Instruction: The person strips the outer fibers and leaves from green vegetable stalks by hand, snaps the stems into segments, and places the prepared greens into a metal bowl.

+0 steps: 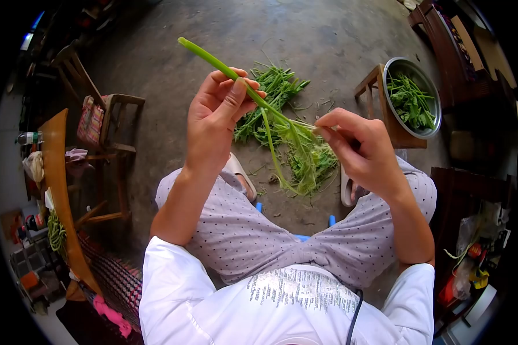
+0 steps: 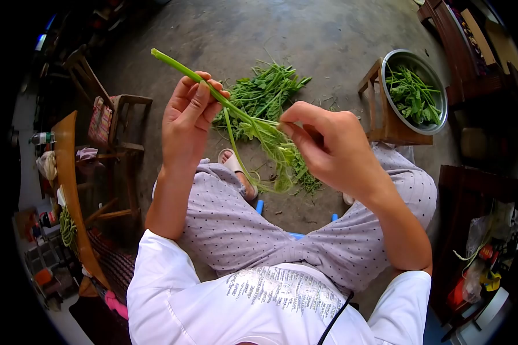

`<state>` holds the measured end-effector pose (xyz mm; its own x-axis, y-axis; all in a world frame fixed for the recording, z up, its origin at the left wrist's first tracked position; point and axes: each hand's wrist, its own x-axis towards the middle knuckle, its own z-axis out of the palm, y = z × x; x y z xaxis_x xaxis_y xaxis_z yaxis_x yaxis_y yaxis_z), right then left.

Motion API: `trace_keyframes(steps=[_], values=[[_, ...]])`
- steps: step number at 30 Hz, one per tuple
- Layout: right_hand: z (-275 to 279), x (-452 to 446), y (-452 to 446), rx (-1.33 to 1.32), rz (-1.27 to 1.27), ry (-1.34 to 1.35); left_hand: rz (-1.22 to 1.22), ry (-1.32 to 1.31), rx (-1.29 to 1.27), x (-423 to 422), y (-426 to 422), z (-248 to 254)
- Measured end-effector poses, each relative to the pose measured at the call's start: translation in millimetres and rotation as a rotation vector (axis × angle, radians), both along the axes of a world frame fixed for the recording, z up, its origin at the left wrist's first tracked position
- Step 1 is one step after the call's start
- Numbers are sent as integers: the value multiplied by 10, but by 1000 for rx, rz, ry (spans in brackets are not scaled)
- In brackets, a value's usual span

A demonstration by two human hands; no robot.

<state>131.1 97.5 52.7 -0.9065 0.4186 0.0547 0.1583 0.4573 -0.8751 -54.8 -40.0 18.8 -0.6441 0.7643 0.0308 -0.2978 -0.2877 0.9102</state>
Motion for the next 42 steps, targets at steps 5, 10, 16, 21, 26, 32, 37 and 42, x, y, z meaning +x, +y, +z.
trace_keyframes(steps=[5, 10, 16, 21, 26, 32, 37, 42], values=[[3, 141, 181, -5, -35, 39, 102, 9, 28, -213, -41, -19], [2, 355, 467, 9, -225, 13, 227, 0, 25, -486, -135, -54], [-7, 616, 653, -61, -291, -53, 324, 10, 26, -684, -243, -47], [-32, 639, 591, 57, -213, -147, 227, -2, 10, -590, -170, -54], [-98, 548, 437, 142, 31, -176, 87, 154, -96, -295, -74, -37], [-74, 474, 336, 140, 39, -241, -225, 179, -133, 87, -22, -53], [-73, 433, 303, 281, 49, -88, -386, 130, -149, 288, -17, -110], [5, 383, 213, -2, -20, -141, -471, 160, -163, 416, -19, -128]])
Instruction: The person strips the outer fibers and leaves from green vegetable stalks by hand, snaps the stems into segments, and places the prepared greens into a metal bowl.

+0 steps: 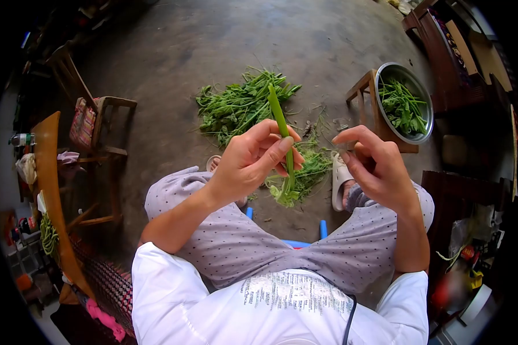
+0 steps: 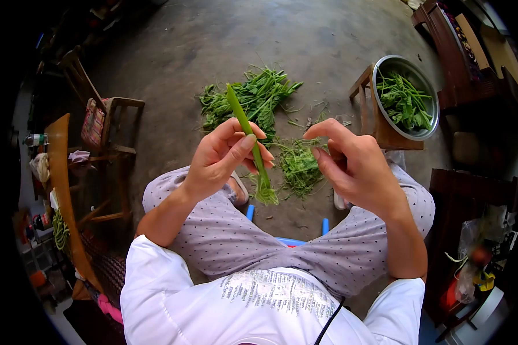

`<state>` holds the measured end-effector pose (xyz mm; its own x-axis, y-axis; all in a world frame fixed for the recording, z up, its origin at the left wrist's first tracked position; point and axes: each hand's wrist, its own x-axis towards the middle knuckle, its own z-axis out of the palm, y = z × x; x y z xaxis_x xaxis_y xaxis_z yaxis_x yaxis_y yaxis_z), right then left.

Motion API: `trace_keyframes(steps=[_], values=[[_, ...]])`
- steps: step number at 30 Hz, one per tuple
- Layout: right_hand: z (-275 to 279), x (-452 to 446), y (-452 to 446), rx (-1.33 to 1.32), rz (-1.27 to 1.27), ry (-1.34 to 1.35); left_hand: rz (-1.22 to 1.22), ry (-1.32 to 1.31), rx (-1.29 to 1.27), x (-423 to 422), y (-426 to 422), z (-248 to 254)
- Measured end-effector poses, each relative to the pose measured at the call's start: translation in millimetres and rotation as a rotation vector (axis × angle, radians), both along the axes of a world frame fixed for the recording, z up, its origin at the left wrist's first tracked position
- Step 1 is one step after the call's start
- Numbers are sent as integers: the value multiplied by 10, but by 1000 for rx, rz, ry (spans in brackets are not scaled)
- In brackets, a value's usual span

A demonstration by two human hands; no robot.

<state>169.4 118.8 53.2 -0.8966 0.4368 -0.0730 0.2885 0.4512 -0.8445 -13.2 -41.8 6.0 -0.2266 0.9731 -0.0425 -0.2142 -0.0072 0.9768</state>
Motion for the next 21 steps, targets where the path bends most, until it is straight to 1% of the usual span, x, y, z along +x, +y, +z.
trace_keyframes(steps=[2, 6, 8, 9, 11, 12, 14, 15, 17, 21], values=[[25, -23, -9, 1, 40, 23, -16, 36, -7, 33, -1, -6], [-1, -89, -60, -46, 0, 107, 30, 105, -15, 100, 4, -30], [31, -126, -82, -110, -73, 171, 69, 323, -28, 118, 10, -48], [53, -143, -87, -110, -79, 168, 64, 320, -27, 130, 21, -58], [93, -182, -104, -206, -94, 203, 133, 509, 50, 148, 42, -76], [101, -203, -125, -220, -109, 246, 130, 507, 51, 148, 48, -78], [102, -225, -139, -235, -120, 256, 162, 724, 99, 134, 53, -78], [102, -233, -145, -251, -129, 267, 161, 723, 99, 139, 58, -68], [102, -254, -164, -216, -127, 265, 177, 810, 118, 144, 65, -47], [91, -274, -171, -121, -124, 244, 198, 867, 160, 122, 72, -90]])
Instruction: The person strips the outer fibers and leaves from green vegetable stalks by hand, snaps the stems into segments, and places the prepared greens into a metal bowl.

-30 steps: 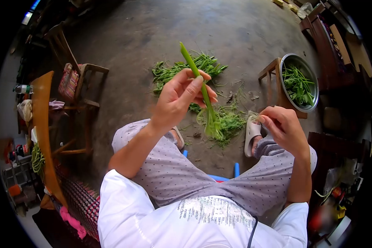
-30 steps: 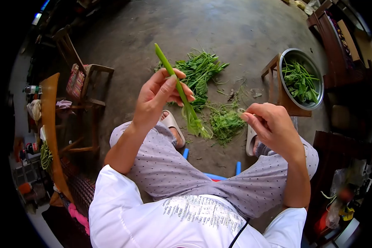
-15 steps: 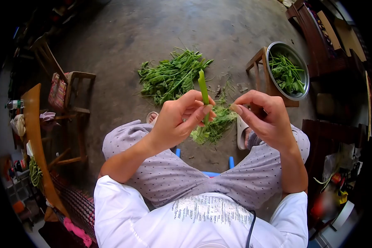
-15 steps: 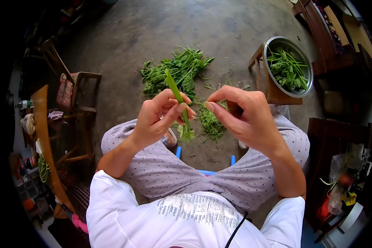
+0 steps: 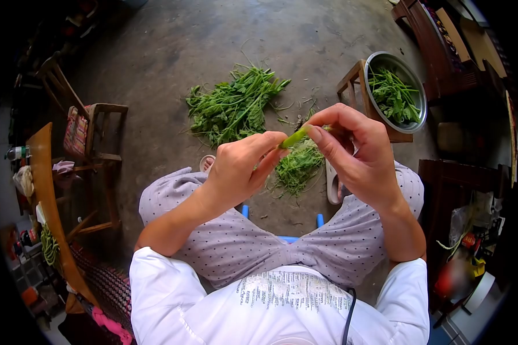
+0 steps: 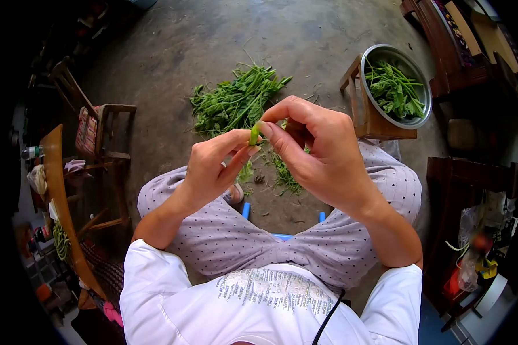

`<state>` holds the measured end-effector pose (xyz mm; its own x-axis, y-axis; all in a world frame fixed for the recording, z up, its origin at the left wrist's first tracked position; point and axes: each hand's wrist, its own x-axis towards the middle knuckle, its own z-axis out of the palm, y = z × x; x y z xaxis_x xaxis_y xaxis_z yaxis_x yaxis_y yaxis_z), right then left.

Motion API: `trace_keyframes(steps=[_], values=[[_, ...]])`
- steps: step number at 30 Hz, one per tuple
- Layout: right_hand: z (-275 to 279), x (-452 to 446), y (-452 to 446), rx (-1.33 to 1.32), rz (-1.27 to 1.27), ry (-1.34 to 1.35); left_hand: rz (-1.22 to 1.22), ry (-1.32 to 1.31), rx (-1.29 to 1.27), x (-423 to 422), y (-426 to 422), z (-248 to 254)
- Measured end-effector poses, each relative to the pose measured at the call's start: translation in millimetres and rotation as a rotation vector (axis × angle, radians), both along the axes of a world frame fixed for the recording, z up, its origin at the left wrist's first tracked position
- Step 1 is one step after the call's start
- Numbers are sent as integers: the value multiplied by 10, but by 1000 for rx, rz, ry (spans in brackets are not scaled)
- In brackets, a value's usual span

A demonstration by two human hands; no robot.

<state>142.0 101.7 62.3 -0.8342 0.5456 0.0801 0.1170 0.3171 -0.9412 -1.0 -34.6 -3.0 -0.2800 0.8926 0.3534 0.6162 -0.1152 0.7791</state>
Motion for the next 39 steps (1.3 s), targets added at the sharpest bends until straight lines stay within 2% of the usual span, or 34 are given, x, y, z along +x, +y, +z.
trace_keyframes(steps=[4, 6, 9, 10, 12, 15, 17, 18, 23, 25, 26, 28, 32, 37, 38, 39], values=[[-62, -14, 8, -192, 19, 26, 10, 36, 16, -29, 3, -29], [-81, -39, 15, -480, 57, 87, 15, 39, 23, -42, 2, -51], [-95, -60, 16, -603, 55, 81, 18, 15, 26, -38, 3, -66], [-99, -61, 22, -603, 55, 82, 24, -9, 34, -33, 5, -73], [-108, -60, 41, -798, 99, 120, 29, -32, 42, -26, 12, -78], [-133, -86, 34, -951, 116, 114, 39, -97, 29, -3, 13, -50], [-235, -97, 4, -1014, 129, 105, 37, -262, 66, 16, 6, 27], [-262, -110, -17, -1076, 144, 91, 34, -259, 64, 4, 3, 53], [-218, -118, -23, -846, 72, 67, -20, -626, 55, -100, 2, 125], [-216, -88, 51, -585, -62, 11, -33, -732, 33, -203, -2, 177], [-232, -60, 85, -587, -56, 12, -27, -729, 33, -259, -13, 193], [-308, 3, 166, -223, -118, -204, 118, -866, 100, -377, -44, 205], [-725, 199, 284, 0, -29, -328, 233, -888, 161, -567, -120, 210], [-1056, 343, 277, 142, 36, -637, 334, -776, 295, -698, -183, 298], [-1215, 407, 297, 142, 41, -634, 338, -773, 296, -730, -205, 316], [-1451, 498, 335, 316, 52, -676, 365, -755, 352, -773, -236, 342]])
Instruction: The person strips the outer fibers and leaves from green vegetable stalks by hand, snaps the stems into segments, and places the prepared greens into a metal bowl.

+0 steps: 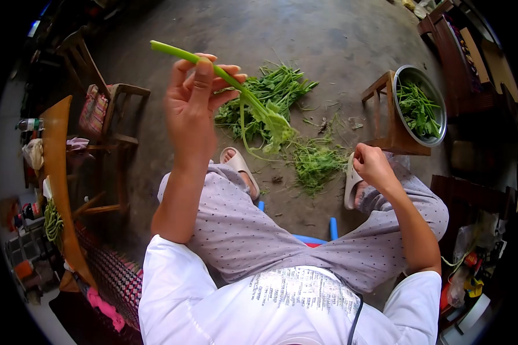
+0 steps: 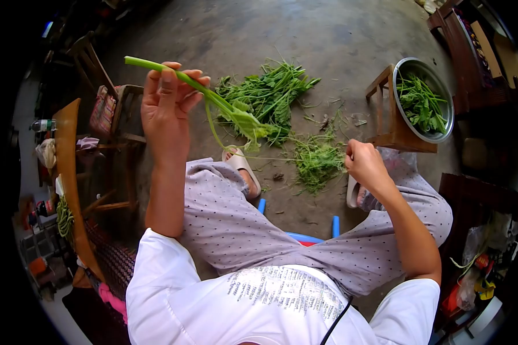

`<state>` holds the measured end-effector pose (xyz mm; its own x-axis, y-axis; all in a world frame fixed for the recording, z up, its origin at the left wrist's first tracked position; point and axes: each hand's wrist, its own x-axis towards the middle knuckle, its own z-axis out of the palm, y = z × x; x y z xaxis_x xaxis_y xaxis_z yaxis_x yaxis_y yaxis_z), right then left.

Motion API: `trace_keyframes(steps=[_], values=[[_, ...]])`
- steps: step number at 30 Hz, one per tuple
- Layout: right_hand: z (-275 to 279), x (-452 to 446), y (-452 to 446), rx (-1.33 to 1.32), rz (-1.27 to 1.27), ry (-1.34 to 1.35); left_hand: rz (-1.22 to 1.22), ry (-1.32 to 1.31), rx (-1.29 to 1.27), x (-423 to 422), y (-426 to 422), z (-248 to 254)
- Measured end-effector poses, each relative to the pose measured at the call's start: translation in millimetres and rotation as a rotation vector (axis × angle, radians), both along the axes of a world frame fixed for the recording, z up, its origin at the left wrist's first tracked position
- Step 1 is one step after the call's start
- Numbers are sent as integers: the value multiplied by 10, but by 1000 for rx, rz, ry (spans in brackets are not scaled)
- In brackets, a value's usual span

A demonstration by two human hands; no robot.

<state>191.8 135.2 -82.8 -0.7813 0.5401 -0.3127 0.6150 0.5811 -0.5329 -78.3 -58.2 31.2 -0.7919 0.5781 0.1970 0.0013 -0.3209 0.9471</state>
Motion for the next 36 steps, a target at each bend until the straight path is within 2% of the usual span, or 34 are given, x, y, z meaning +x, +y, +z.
trace_keyframes(steps=[1, 6, 11, 13, 15, 18, 20, 21, 23, 24, 26, 29, 33, 36], values=[[-204, 72, 37, 161, 62, -43, 48, 18, 38, -40, -32, 28], [-983, 516, 248, 284, 198, -279, 245, 71, 180, -289, -213, 106], [-1008, 508, 291, 225, 257, -437, 346, 209, 142, -365, -298, 163], [-919, 364, 210, -192, 258, -281, 342, 279, 84, -318, -294, 140], [-793, 194, 91, -157, 318, -205, 272, 338, -20, -223, -248, 138], [-299, -160, -106, -156, 370, -83, 246, 324, -56, -87, -174, 134], [-114, -254, -203, 239, 506, 128, 220, 313, -79, -39, -147, 115], [7, -326, -245, 236, 501, 120, 201, 319, -79, -20, -123, 97], [265, -490, -336, 61, 453, 261, 167, 319, -76, 23, -74, 79], [387, -553, -410, 63, 443, 254, 164, 315, -90, 43, -60, 83], [597, -676, -555, -317, 253, 560, 153, 306, -101, 73, -25, 74], [782, -766, -692, -342, 131, 644, 135, 314, -90, 100, 19, 59], [604, -805, -640, -482, 64, 747, 132, 269, -87, 106, 66, 64], [719, -769, -624, -533, 14, 713, 159, 256, -143, 20, 66, 25]])
